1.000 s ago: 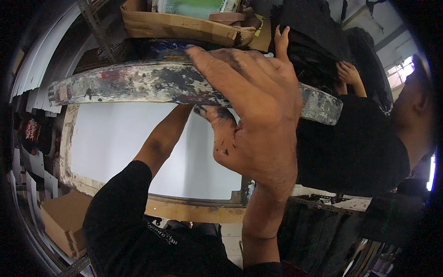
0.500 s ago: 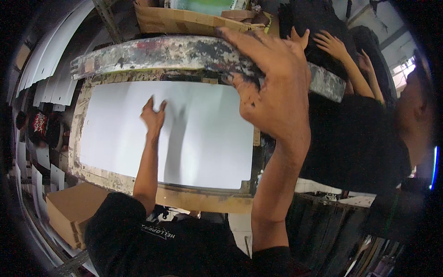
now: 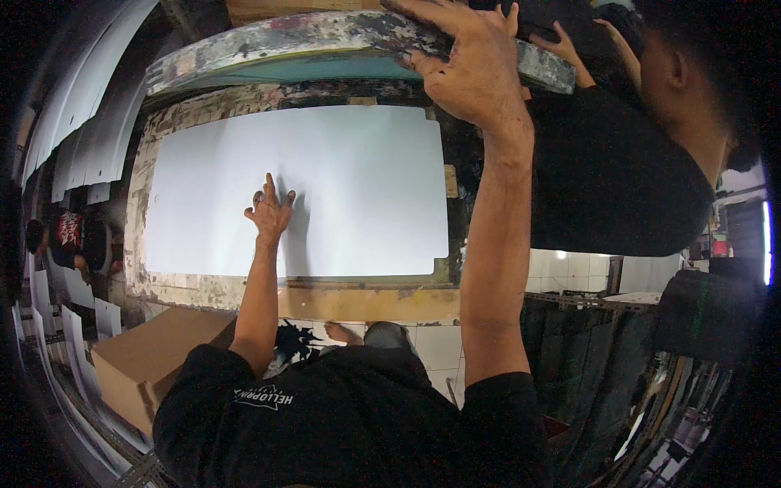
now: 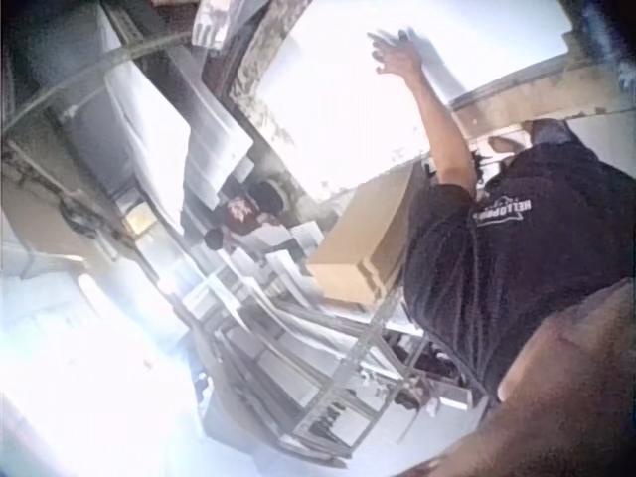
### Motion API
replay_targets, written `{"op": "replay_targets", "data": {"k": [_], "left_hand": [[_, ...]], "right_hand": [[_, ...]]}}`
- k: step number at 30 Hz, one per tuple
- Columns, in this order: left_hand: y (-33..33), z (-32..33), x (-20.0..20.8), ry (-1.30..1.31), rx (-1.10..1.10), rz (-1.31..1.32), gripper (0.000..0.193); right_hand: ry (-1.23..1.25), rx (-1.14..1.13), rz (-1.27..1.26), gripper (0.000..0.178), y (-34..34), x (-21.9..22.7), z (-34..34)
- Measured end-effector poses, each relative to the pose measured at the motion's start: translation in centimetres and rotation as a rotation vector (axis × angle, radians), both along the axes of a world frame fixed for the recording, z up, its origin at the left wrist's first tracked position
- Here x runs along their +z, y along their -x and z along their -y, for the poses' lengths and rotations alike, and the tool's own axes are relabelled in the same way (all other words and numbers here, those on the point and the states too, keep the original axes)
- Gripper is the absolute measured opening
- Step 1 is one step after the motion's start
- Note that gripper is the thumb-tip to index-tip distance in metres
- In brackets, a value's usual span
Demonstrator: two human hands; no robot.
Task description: The person performs screen printing on white rectangular boards. They place a board on the table, align a screen frame, pull a squeegee across the mesh to apply blue ink, and lift the frame to reveal the printed design. The person then removes the printed board and repeats the process with a new board.
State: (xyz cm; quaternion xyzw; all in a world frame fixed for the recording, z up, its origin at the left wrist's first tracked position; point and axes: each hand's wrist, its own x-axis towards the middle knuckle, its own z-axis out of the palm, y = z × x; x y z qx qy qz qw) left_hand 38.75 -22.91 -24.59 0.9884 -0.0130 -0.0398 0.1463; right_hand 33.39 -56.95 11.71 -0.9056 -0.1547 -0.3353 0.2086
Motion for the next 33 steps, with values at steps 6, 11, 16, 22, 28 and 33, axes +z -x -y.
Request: {"op": "replay_targets", "data": {"k": [6,11,16,22,28,33], "left_hand": [[-0.9,-1.2,2.1,0.069,-0.022,-0.134,0.088],[-0.1,-2.8,5.2,0.673,-0.045,0.181,0.086],[6.1,-3.3,11.7,1.571,-0.248,0.549,0.107],[11.5,-3.2,15.1,1.655,-0.071,0.401,0.124],[15.2,-5.5,7.8,1.367,0.111,0.212,0.097],[18.1,-6.3,1.1,0.994,0.136,0.4,0.083]], "right_hand": [[0.117,-0.028,0.11,0.062,2.3,-2.2,-1.4],[0.04,-0.077,-0.006,0.065,7.4,-3.9,-4.8],[0.053,-0.088,-0.057,0.065,11.8,-7.7,-6.4],[0.085,-0.075,-0.129,0.054,15.3,-12.7,-8.0],[0.078,-0.064,-0.376,0.06,18.6,-17.5,-9.6],[-0.039,0.087,-0.574,0.068,15.0,-18.4,-9.0]]}}
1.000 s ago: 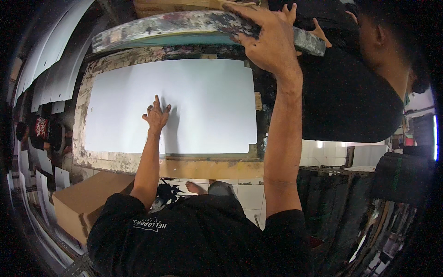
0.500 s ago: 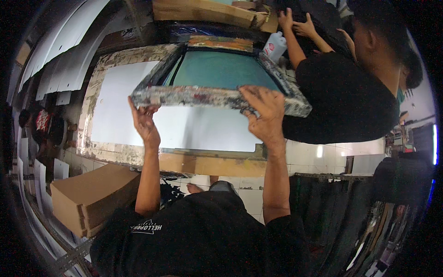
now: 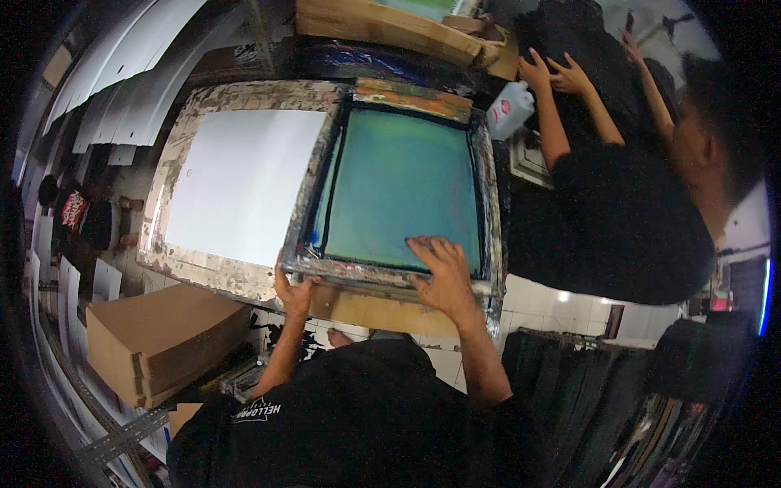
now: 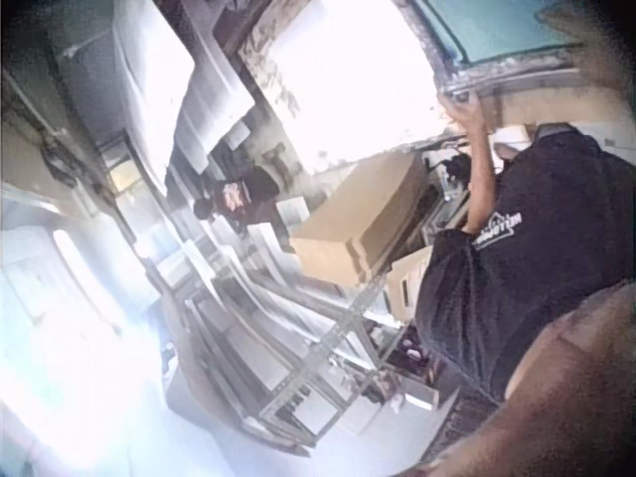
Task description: The person performs screen printing on white rectangular boards. They place a board on the table, align a screen frame, pull a squeegee across the mesh to apply blue ink, and lift the frame to reveal the printed design. The person then removes the printed board and repeats the process with a new board.
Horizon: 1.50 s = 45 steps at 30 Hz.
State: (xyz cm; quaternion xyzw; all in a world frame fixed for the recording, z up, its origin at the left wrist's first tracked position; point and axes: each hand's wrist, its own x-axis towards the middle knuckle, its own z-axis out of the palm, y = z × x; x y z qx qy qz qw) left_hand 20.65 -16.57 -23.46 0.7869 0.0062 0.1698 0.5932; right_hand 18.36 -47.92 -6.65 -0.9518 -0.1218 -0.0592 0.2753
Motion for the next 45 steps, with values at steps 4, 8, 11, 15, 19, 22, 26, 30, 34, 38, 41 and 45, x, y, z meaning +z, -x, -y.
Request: {"op": "replay_targets", "data": {"k": [4,8,11,15,19,22,26,30,34,38,41,45], "left_hand": [[0.5,-0.5,-5.9,-0.038,0.08,0.084,0.087],[0.3,-0.2,-4.1,-0.288,0.114,0.103,0.089],[0.2,-0.5,-5.2,-0.267,0.1,0.076,0.09],[0.2,-0.4,-4.4,-0.271,0.116,0.04,0.09],[0.4,-0.7,-4.5,-0.285,0.11,0.066,0.091],[0.7,-0.9,-5.0,-0.278,0.09,0.066,0.089],[0.4,-1.2,-4.8,-0.29,0.043,0.013,0.086],[0.4,-1.1,-4.4,-0.333,0.039,-0.047,0.085],[0.0,-1.2,-4.4,-0.338,0.012,-0.004,0.086],[0.3,-1.2,-4.4,-0.322,0.009,-0.008,0.088],[0.3,-1.2,-4.9,-0.336,0.016,-0.028,0.083],[0.7,-1.2,-5.1,-0.324,0.029,-0.047,0.083]], "right_hand": [[0.047,-0.055,0.026,0.072,-11.2,-2.6,1.6],[0.315,-0.105,0.119,0.082,-25.8,-7.8,4.8],[0.51,-0.188,0.19,0.08,-35.3,-11.1,6.7],[0.572,-0.158,0.194,0.072,-42.4,-13.3,8.7],[0.377,-0.083,0.014,0.061,-44.1,-13.1,8.7],[0.305,-0.067,0.044,0.052,-43.2,-12.7,8.1],[0.266,-0.037,0.125,0.048,-42.5,-14.4,8.6],[0.297,-0.063,0.126,0.048,-39.2,-15.3,7.4],[0.311,-0.091,0.185,0.046,-33.2,-15.8,5.9],[0.295,-0.111,0.171,0.045,-24.2,-14.2,2.7],[0.274,-0.103,0.19,0.045,-17.0,-13.5,0.5],[0.253,-0.082,0.095,0.045,-7.7,-11.6,-2.6]]}}
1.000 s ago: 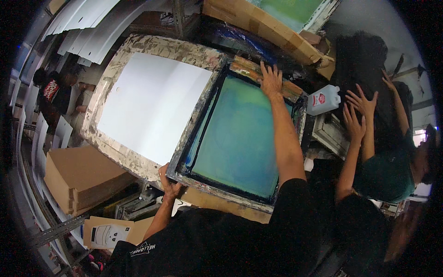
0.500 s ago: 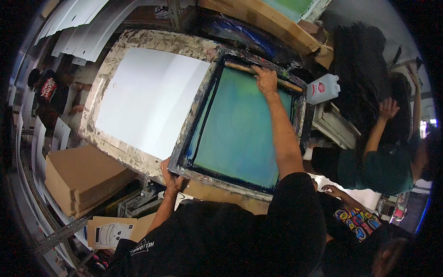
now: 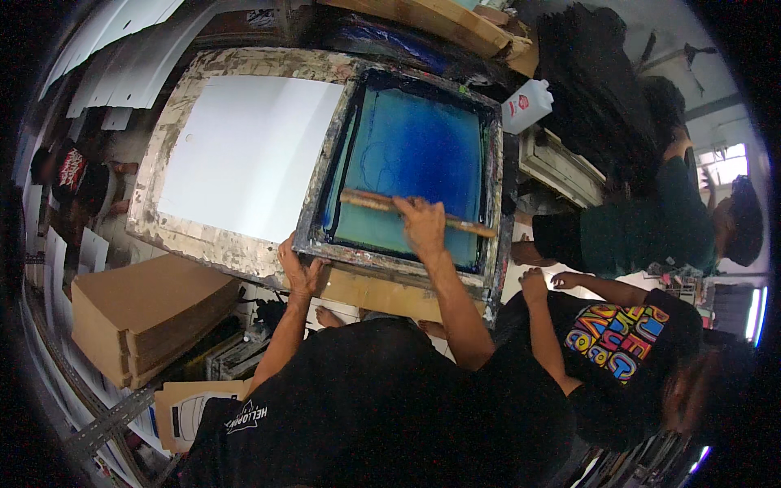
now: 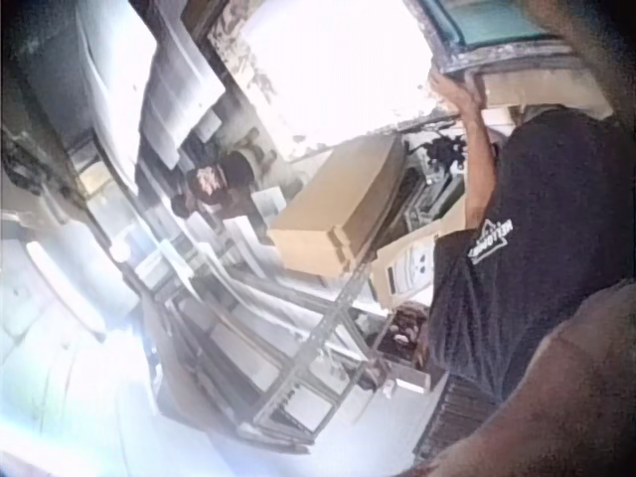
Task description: The person performs screen printing on white rectangular boards. They place a board on the table, align a screen frame, pull a squeegee across the mesh to apply blue ink, and lift the frame to reveal the printed design. The person then removes the printed board and repeats the process with a new board.
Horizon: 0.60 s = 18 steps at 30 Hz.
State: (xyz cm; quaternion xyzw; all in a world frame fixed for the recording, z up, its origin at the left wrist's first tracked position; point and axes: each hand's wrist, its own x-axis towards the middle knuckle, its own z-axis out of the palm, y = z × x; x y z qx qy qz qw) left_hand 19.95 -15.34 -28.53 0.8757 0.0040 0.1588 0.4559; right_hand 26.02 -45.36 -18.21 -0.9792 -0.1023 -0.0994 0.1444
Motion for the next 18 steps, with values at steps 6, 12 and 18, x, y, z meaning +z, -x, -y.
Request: {"op": "replay_targets", "data": {"k": [6,12,18], "left_hand": [[-0.1,0.2,0.6,-0.025,-0.015,-0.027,0.085],[-0.3,0.1,0.1,0.032,-0.013,0.071,0.082],[-0.6,0.0,1.0,0.02,-0.024,0.116,0.08]], "right_hand": [[-0.065,0.038,-0.216,0.05,7.9,2.7,-1.8],[-0.394,0.07,-0.238,0.058,4.0,5.2,0.4],[-0.056,0.099,-0.438,0.075,2.9,3.4,0.1]]}}
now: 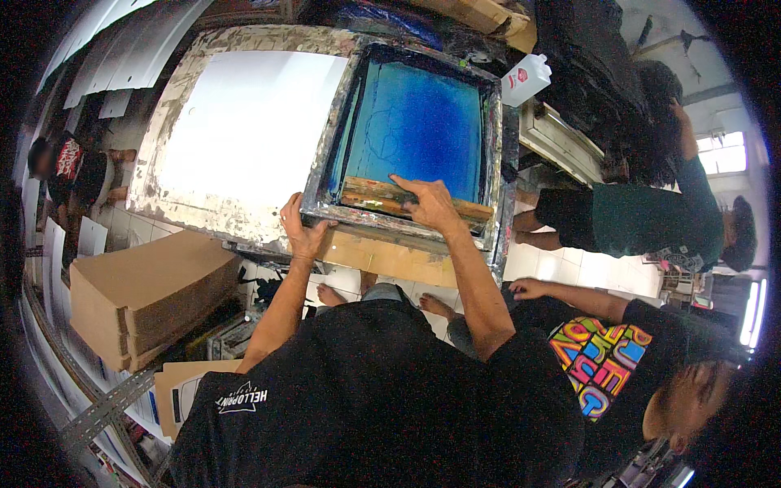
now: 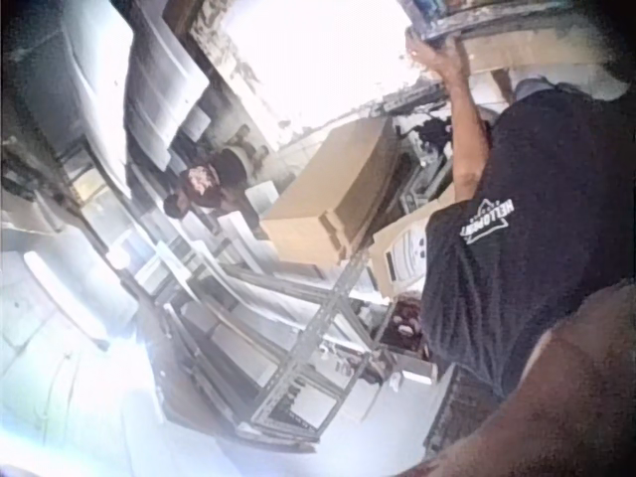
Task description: The person performs screen printing on white rectangular boards. They place a board on the table, align a screen frame, pull a squeegee across the mesh to apply blue ink, and lift the frame to reveal the printed design. The person then removes the printed board and repeats the process with a new board.
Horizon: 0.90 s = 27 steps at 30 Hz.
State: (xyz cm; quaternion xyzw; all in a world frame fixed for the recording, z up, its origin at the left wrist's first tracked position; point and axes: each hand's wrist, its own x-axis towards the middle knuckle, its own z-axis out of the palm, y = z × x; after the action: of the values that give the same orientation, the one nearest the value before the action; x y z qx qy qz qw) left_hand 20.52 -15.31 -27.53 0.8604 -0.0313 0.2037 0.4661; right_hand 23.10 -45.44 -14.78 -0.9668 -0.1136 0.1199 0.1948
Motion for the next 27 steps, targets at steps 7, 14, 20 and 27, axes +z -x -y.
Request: {"op": "replay_targets", "data": {"k": [7,14,20,27], "left_hand": [[0.2,0.2,0.1,-0.099,0.074,-0.057,0.077],[0.1,0.1,0.8,-0.052,0.074,-0.115,0.076],[0.0,0.2,1.2,-0.133,0.094,-0.14,0.08],[-0.1,0.4,0.9,-0.128,0.121,-0.206,0.07]], "right_hand": [[0.096,-0.092,0.279,0.079,2.0,-5.5,-1.3],[0.065,-0.123,0.371,0.083,-4.4,-7.8,0.8],[0.093,-0.114,0.485,0.083,-11.9,-8.4,3.1],[0.178,-0.126,0.561,0.083,-21.4,-9.6,6.3]]}}
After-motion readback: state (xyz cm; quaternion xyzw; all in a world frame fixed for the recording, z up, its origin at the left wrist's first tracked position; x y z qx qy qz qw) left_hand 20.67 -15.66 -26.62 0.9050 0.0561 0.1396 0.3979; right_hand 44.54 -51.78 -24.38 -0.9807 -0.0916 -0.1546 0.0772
